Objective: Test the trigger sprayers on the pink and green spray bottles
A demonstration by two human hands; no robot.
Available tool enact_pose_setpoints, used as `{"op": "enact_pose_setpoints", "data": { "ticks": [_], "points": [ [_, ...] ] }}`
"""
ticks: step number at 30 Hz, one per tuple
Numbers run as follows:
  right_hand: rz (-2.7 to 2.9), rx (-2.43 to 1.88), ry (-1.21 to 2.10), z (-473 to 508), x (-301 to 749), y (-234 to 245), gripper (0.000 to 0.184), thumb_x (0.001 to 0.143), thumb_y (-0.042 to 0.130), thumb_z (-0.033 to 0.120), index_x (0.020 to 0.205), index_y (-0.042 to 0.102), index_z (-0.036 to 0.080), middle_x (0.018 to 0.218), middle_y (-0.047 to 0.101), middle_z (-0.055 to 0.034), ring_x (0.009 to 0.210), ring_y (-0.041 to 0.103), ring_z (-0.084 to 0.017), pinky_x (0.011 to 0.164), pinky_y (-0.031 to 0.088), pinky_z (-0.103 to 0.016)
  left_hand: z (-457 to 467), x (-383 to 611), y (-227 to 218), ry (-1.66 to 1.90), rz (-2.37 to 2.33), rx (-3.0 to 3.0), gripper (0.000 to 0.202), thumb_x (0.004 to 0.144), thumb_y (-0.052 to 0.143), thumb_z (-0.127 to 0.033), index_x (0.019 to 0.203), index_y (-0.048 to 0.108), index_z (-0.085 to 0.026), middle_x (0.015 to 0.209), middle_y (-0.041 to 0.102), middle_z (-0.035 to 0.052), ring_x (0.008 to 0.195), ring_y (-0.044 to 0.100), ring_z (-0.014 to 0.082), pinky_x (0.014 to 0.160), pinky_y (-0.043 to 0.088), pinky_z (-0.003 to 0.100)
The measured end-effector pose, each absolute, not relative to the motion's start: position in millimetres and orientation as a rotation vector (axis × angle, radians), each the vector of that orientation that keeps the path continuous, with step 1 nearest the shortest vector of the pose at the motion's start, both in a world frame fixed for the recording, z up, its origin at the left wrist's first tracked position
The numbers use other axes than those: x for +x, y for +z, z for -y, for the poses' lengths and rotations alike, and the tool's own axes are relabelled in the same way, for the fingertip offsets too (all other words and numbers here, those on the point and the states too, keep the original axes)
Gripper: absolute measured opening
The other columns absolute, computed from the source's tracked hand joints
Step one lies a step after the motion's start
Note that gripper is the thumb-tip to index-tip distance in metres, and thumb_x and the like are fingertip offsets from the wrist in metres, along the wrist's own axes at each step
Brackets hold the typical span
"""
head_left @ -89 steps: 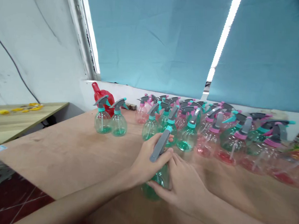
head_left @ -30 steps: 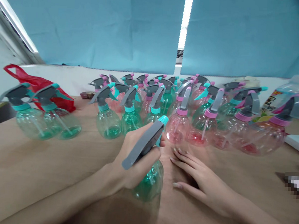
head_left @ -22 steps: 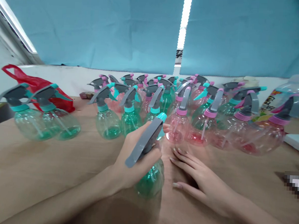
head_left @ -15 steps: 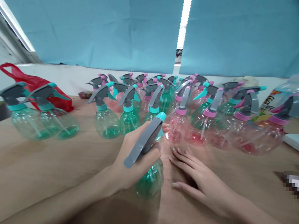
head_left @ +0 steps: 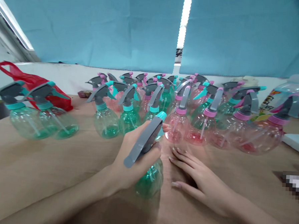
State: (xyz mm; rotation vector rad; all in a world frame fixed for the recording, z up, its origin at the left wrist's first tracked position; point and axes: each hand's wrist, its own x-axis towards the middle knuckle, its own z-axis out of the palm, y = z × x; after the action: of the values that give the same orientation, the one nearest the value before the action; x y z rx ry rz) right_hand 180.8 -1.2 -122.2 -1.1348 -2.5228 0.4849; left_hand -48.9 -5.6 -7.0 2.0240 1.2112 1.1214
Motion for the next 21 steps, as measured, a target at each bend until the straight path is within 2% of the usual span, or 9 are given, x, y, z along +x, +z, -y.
{"op": "enact_pose_setpoints", "data": {
  "ticks": [7,14,21],
  "points": [
    [2.511,-1.129,0.487,0.9,180.6,-122.4,0.064,0.093,0.053,0.057,0.146,0.044,0.022,0.156,0.034,-0.009,0.144,0.027,-0.031,0.116,0.026,-0.054,9.1,-45.8,-0.8,1.092,-1.279,1.993,0.028,0.078,0.047,-0.018,0.102,0.059,-0.023,0.069,0.052,-0.0037,0.062,0.049,0.015,0.058,0.04,0.027],
    [2.489,-1.122,0.494,0.8,181.3,-123.1,0.064,0.093,0.054,0.056,0.147,0.042,0.025,0.156,0.034,-0.0077,0.144,0.028,-0.031,0.116,0.027,-0.055,4.5,-48.5,-5.8,1.131,-1.212,2.028,0.025,0.077,0.049,-0.021,0.099,0.059,-0.023,0.066,0.05,-0.004,0.058,0.047,0.0146,0.053,0.039,0.026],
    [2.518,-1.137,0.485,0.7,180.9,-122.4,0.065,0.093,0.052,0.058,0.146,0.044,0.021,0.156,0.033,-0.0093,0.144,0.027,-0.03,0.116,0.026,-0.054,5.8,-48.5,-7.6,1.128,-1.191,2.008,0.027,0.077,0.049,-0.02,0.102,0.059,-0.023,0.067,0.049,-0.0042,0.058,0.046,0.0142,0.054,0.038,0.026]
  ]
}}
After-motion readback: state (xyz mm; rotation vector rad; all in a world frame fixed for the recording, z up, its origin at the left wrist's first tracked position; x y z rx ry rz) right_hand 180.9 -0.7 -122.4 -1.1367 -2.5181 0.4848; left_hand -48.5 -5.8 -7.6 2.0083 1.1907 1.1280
